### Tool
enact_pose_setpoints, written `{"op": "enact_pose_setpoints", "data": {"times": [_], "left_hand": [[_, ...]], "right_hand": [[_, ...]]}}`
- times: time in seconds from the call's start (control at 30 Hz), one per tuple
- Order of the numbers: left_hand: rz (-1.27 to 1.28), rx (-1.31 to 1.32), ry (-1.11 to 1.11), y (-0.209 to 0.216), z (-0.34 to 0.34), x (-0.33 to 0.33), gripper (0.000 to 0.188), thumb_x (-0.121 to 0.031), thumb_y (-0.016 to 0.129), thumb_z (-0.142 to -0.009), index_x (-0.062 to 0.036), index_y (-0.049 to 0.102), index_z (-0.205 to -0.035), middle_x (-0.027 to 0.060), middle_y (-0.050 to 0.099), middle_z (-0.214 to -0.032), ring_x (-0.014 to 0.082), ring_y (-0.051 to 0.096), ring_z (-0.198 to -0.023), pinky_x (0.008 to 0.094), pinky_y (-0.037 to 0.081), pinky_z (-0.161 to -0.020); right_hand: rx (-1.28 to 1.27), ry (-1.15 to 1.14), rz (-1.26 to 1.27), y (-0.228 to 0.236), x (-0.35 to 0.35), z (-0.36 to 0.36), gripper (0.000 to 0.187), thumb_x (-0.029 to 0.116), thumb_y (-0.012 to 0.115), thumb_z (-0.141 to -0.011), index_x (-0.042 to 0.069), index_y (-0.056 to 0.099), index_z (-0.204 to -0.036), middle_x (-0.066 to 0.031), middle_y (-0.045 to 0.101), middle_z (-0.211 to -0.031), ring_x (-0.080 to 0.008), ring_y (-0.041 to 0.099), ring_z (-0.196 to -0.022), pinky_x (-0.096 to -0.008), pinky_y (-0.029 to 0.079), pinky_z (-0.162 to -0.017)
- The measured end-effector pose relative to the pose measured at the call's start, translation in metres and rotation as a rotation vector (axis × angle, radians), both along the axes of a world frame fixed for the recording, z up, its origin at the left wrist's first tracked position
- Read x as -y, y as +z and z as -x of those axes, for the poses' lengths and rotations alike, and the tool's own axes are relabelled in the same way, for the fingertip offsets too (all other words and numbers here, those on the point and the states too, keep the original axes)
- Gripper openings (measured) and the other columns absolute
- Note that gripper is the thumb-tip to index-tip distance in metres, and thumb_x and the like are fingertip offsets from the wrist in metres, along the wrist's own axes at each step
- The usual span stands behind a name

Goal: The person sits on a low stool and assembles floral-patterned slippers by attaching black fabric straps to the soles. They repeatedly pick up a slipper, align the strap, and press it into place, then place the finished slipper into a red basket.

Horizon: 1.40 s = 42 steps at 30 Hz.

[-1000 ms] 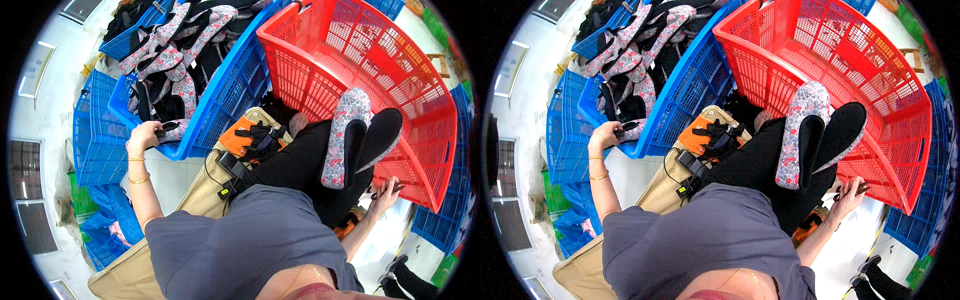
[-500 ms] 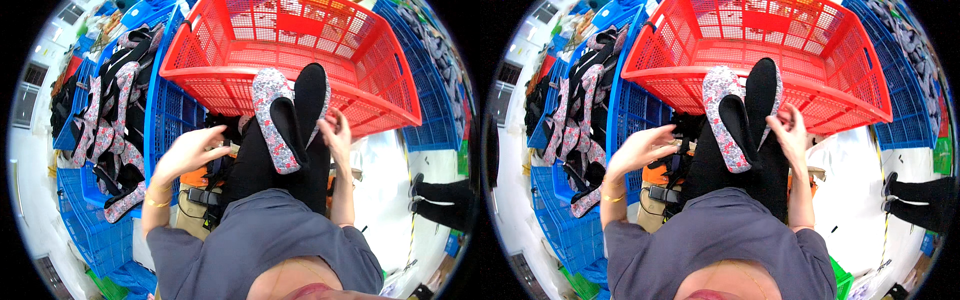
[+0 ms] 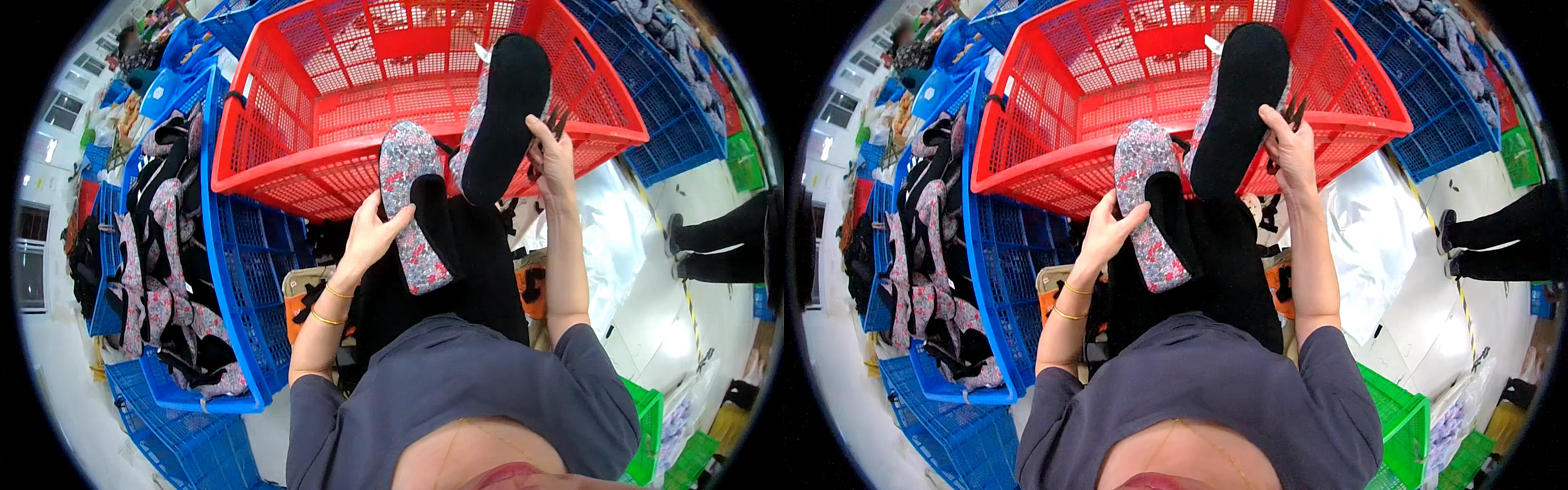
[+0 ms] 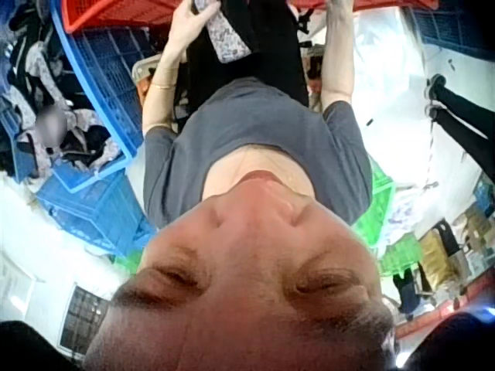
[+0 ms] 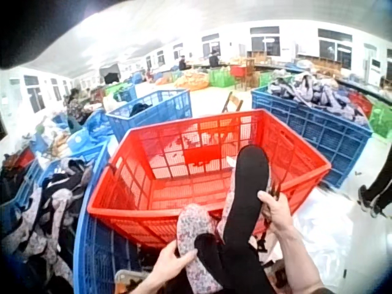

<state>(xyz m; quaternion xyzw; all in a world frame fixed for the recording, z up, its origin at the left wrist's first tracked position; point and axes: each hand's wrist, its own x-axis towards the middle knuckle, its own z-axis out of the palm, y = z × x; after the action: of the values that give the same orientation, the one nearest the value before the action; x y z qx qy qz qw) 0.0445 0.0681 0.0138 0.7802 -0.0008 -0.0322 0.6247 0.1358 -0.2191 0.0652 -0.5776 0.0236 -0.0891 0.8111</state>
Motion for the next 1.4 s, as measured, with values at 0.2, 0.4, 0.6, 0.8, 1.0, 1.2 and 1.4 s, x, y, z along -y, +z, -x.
{"op": "enact_pose_setpoints", "data": {"times": [0.2, 0.4, 0.6, 0.8, 1.0, 1.2, 1.4], "left_hand": [[-0.428, 0.1, -0.054, 0.013, -0.006, 0.003, 0.063, -0.033, 0.072, -0.08, 0.0035, 0.049, -0.126, 0.021, 0.063, -0.106, 0.032, 0.063, -0.095, 0.0385, 0.048, -0.085], [-0.481, 0.49, 0.031, 0.027, -0.007, 0.004, 0.065, -0.016, 0.073, -0.082, 0.0016, 0.042, -0.136, 0.0135, 0.056, -0.118, 0.0189, 0.055, -0.099, 0.0259, 0.049, -0.075], [0.125, 0.153, -0.207, 0.056, -0.009, 0.046, 0.069, -0.014, 0.067, -0.087, 0.0062, 0.03, -0.141, 0.0248, 0.047, -0.133, 0.0189, 0.055, -0.112, 0.0288, 0.048, -0.087], [0.729, 0.005, -0.234, 0.041, -0.003, 0.067, 0.045, -0.012, 0.054, -0.096, 0.0061, 0.039, -0.134, 0.0124, 0.054, -0.125, 0.0144, 0.058, -0.105, 0.0256, 0.045, -0.093], [0.723, -0.101, -0.201, 0.022, 0.013, 0.06, 0.04, -0.011, 0.052, -0.097, 0.002, 0.041, -0.134, 0.0059, 0.06, -0.117, 0.0073, 0.058, -0.1, 0.0222, 0.047, -0.085], [0.722, -0.086, -0.212, 0.023, 0.021, 0.055, 0.042, -0.012, 0.053, -0.097, 0.0011, 0.041, -0.135, 0.0062, 0.057, -0.121, 0.0092, 0.056, -0.105, 0.0228, 0.044, -0.091], [0.758, -0.064, -0.287, 0.028, 0.024, 0.052, 0.045, -0.008, 0.052, -0.096, 0.0024, 0.038, -0.137, 0.0077, 0.054, -0.127, 0.012, 0.053, -0.112, 0.0263, 0.041, -0.096]], "right_hand": [[-0.085, 0.14, -0.079, -0.011, -0.004, 0.012, 0.028, 0.021, 0.068, -0.087, 0.017, 0.048, -0.068, 0.0093, 0.038, -0.049, -0.0016, 0.029, -0.037, -0.02, 0.017, -0.036], [-0.109, 0.182, -0.148, -0.02, -0.003, 0.029, 0.022, 0.02, 0.069, -0.086, 0.016, 0.05, -0.077, 0.0099, 0.038, -0.052, -0.0007, 0.029, -0.038, -0.0191, 0.019, -0.037], [0.044, 0.14, -0.015, 0.012, -0.035, 0.06, 0.016, 0.013, 0.07, -0.085, 0.009, 0.057, -0.093, 0.01, 0.047, -0.074, -0.0006, 0.044, -0.065, -0.0177, 0.034, -0.058], [0.134, 0.152, 0.476, 0.03, -0.016, 0.076, 0.042, 0.023, 0.066, -0.091, -0.003, 0.053, -0.122, 0.0004, 0.055, -0.089, -0.0062, 0.046, -0.072, -0.0211, 0.04, -0.067], [0.299, 0.071, 0.713, 0.038, -0.005, 0.083, 0.046, 0.023, 0.059, -0.095, -0.007, 0.048, -0.128, -0.012, 0.058, -0.103, -0.0161, 0.057, -0.091, -0.0271, 0.045, -0.081], [0.166, 0.145, 0.289, 0.03, -0.012, 0.078, 0.032, 0.012, 0.066, -0.09, -0.002, 0.054, -0.116, -0.0061, 0.061, -0.1, -0.0112, 0.058, -0.091, -0.0247, 0.046, -0.083], [0.187, 0.246, 0.104, 0.032, -0.003, 0.068, 0.029, 0.007, 0.072, -0.084, 0.003, 0.054, -0.106, -0.0024, 0.062, -0.098, -0.0075, 0.058, -0.09, -0.0234, 0.047, -0.083]]}}
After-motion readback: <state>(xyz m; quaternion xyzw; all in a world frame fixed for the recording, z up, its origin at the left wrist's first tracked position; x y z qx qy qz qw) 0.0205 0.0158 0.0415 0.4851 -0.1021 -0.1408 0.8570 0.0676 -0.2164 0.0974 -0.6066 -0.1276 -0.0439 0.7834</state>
